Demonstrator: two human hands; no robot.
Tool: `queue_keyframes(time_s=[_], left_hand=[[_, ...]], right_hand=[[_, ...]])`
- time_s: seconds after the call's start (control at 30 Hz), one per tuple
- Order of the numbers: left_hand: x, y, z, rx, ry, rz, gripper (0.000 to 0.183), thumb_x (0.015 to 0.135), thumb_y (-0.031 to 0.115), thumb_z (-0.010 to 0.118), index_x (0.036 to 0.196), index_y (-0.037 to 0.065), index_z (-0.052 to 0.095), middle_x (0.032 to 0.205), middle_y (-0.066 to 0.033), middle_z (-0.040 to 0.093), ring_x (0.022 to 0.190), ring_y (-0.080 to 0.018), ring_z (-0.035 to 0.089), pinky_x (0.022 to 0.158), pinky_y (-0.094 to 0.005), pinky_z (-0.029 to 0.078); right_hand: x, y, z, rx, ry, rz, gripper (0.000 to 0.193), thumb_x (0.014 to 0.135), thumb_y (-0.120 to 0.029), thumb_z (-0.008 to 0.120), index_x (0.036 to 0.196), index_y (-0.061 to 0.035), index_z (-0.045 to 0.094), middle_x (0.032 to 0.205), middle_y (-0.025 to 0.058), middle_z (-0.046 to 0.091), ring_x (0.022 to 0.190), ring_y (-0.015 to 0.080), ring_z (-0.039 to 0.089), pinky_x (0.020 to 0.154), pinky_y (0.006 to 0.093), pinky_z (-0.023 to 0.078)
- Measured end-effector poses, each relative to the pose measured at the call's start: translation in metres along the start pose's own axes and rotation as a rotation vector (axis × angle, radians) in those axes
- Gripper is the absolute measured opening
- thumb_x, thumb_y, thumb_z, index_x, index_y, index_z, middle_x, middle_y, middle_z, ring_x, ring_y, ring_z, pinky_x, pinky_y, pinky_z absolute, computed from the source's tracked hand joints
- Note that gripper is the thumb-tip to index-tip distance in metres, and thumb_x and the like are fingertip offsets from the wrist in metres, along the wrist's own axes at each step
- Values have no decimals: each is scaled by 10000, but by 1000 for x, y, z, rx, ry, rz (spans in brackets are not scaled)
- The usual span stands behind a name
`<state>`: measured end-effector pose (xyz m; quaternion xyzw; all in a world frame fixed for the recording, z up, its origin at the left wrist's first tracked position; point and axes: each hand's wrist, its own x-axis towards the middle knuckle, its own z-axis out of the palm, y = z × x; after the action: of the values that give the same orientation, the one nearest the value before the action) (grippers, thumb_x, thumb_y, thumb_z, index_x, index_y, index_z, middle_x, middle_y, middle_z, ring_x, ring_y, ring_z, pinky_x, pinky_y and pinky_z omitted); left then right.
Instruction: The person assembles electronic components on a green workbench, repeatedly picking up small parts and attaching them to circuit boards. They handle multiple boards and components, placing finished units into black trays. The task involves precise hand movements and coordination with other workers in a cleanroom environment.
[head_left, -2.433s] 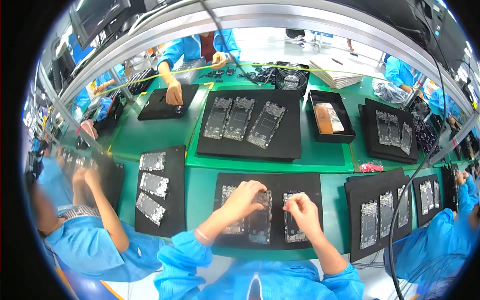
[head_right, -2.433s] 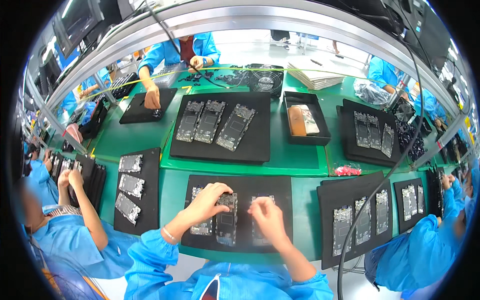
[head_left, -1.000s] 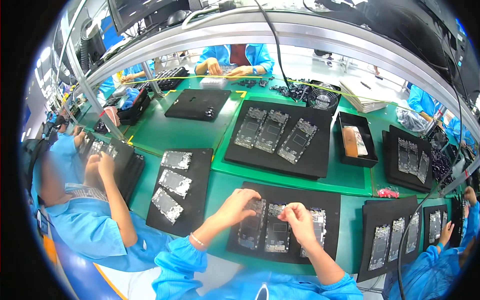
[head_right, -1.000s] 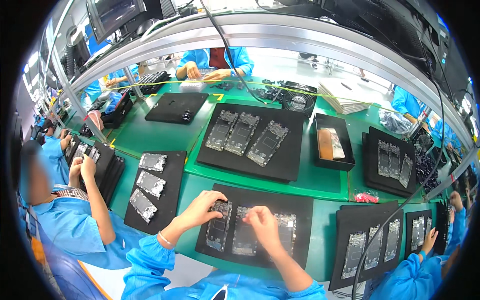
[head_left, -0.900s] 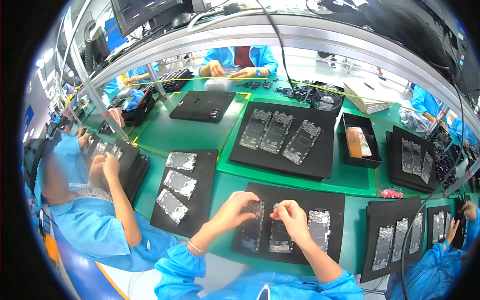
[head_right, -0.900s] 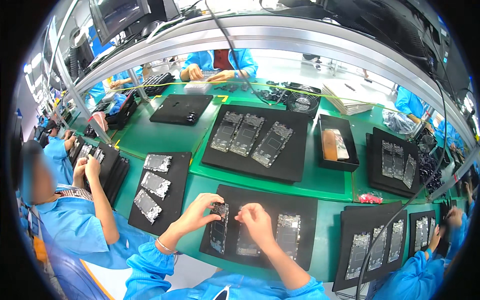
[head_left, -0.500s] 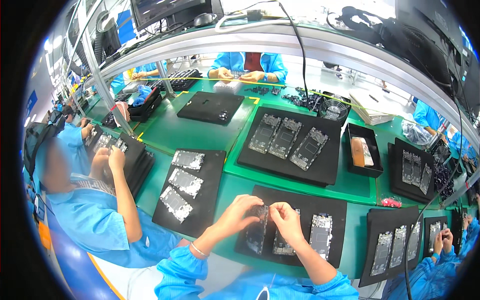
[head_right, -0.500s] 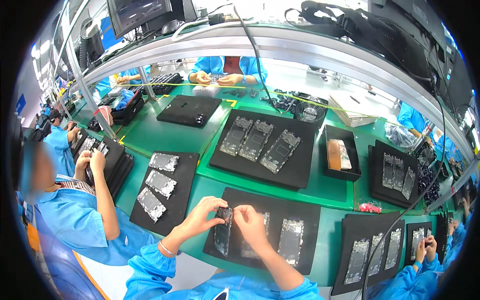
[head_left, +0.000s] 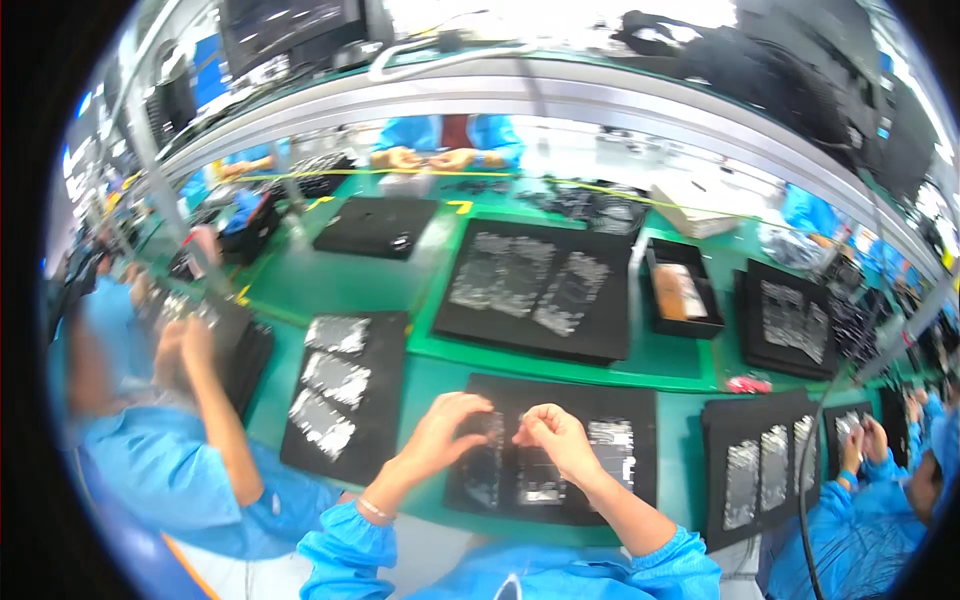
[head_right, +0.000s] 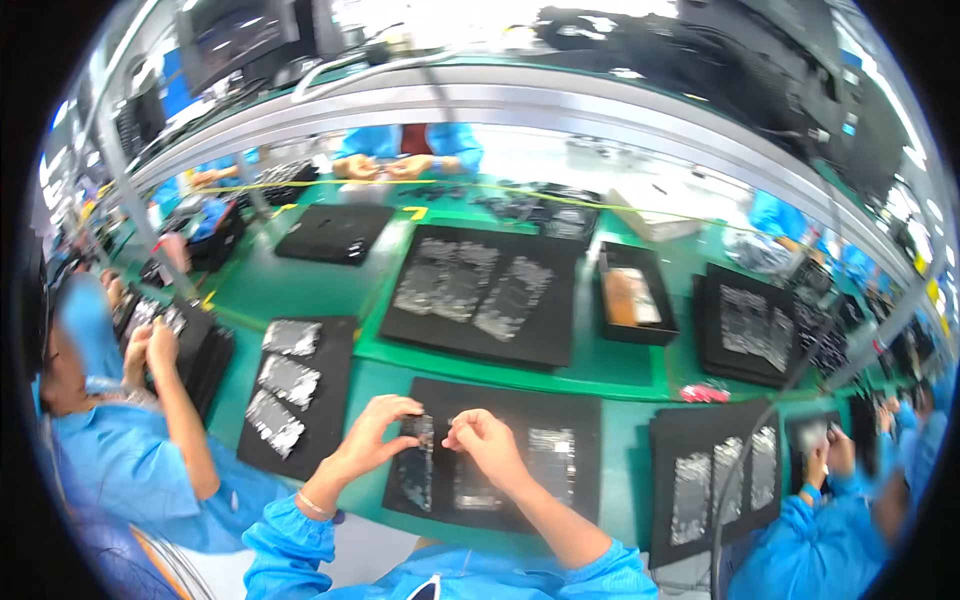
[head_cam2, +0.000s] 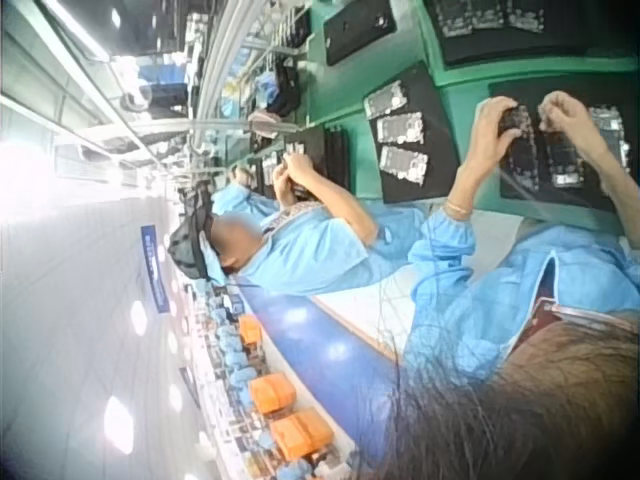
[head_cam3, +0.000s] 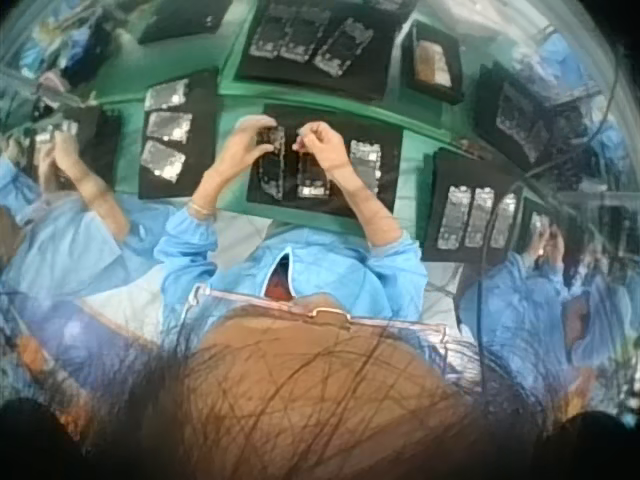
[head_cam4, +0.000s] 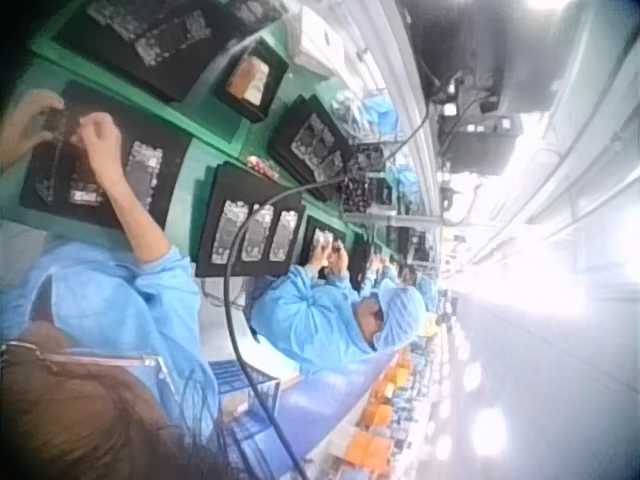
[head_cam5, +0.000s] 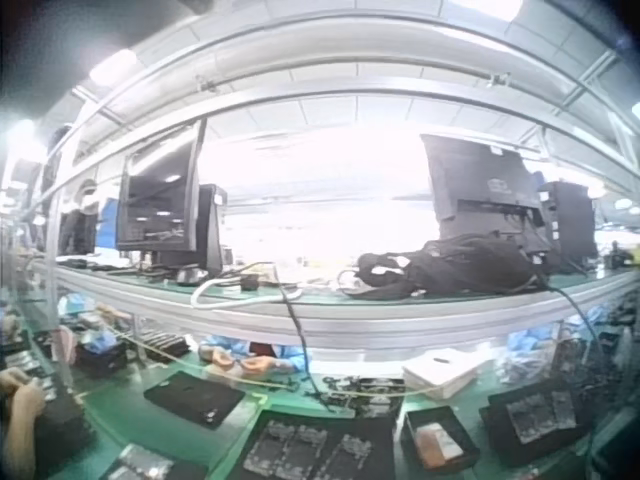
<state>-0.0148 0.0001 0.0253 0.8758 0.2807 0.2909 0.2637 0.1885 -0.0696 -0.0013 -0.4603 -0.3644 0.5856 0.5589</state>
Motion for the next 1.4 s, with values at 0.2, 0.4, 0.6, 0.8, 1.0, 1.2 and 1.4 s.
queue_keyframes(time_s=[0.2,0.4,0.6,0.8,1.0,1.2,1.4], left_hand=[[19,1,17,210,-120,-64,498,684,101,737,1144,84,545,1151,-101,557,1102,-307,477,912,-393,435],[3,-28,46,176,-115,-144,582,701,70,716,1226,35,468,1221,-146,512,1150,-351,433,990,-407,375],[-40,-25,52,107,64,-330,652,766,255,709,1285,1,407,1317,-215,398,1215,-382,371,1018,-434,342],[-88,-21,33,-362,-126,-761,714,847,350,631,1371,-15,310,1384,-193,349,1222,-308,428,985,-404,383],[-74,-53,41,-526,-157,-856,682,888,337,586,1375,-44,298,1340,-169,432,1128,-218,495,818,-318,462],[-63,-76,28,-700,-346,-1023,756,870,390,600,1415,-4,254,1405,-168,372,1082,-263,511,936,-405,410],[-75,-17,-24,-921,-171,-941,442,891,190,597,1270,14,455,1109,-24,576,961,-117,529,751,-278,435]], right_hand=[[-19,-68,-138,-955,422,-231,123,835,-146,604,897,-44,577,751,110,625,726,180,636,657,309,505],[-6,-103,-300,-1976,859,312,127,783,-168,618,799,-44,599,790,126,666,755,244,675,626,344,546],[-33,-71,-353,-2105,380,358,255,863,-250,533,839,-47,686,928,161,663,905,299,639,748,395,507],[-88,-74,-216,-1921,234,-253,239,883,-213,496,918,5,585,787,176,619,799,303,622,668,411,488],[-114,-1,-174,-1555,120,215,329,923,-235,537,1146,6,544,1033,200,645,926,320,630,818,398,486],[-111,13,-177,-651,389,311,473,845,-439,568,805,30,607,577,62,530,542,147,521,518,323,439],[-136,-24,-162,-573,362,146,412,873,-404,593,999,-12,598,857,65,601,758,140,547,664,303,463]])
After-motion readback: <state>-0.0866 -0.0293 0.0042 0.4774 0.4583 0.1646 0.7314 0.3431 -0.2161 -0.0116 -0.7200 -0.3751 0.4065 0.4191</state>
